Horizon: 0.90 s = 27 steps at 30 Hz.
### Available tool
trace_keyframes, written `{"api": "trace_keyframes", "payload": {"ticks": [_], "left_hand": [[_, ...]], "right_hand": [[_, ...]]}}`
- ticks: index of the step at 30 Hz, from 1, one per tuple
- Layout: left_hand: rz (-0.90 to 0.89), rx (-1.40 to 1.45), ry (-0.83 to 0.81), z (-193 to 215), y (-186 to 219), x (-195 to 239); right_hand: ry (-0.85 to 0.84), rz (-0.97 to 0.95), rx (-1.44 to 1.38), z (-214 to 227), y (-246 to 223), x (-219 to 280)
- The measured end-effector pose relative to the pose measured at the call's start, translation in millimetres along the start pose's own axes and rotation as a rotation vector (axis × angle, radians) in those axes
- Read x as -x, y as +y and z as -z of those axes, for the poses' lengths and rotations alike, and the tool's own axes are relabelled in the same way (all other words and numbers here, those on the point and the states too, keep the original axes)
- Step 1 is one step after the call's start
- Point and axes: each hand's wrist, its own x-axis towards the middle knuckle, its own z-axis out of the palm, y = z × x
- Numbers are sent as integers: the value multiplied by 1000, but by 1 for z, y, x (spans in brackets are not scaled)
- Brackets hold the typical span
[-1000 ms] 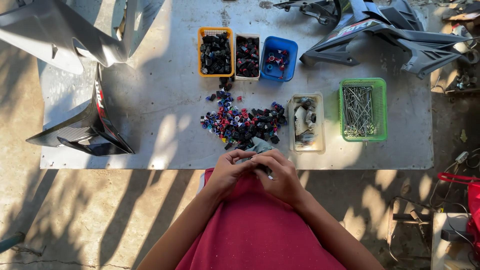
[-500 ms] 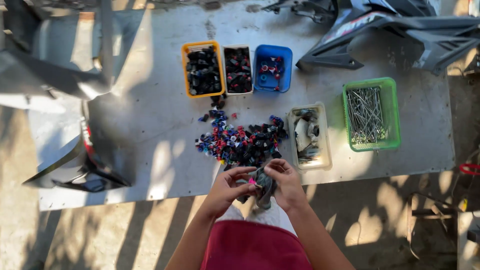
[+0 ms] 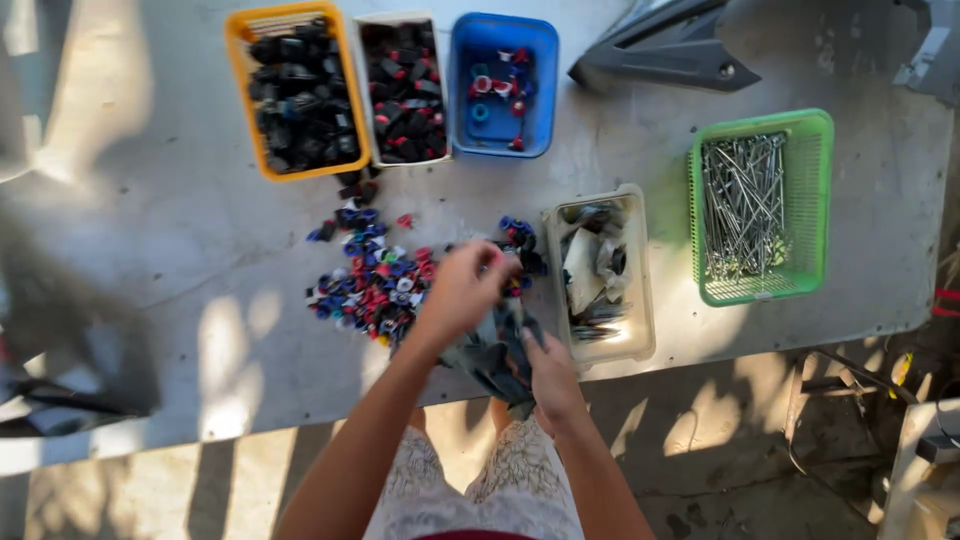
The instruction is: The person wipes small scooter parts with a cloth, picking them up from a pile on a table and placing them into a yellow basket. The person handles various small components, including colorful plastic pieces and black parts, while standing at a table outdoors.
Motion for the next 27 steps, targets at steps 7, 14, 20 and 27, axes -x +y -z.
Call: {"api": "trace_keyframes", "payload": {"ticks": [7,14,20,27], "left_hand": [[-596,-403,612,37,-19,-166],[-719,-730,430,26,-76,-124],[-434,-882,120,-1,-119,-44],[-473,-652,260,-8,-114,-22]], "right_hand": [[-221,-189,270,2,-32,21],[-100,152,656,27,-21,59],[-57,357,205,55,-7,90],[-255,174,-6,26,-41,103]]}}
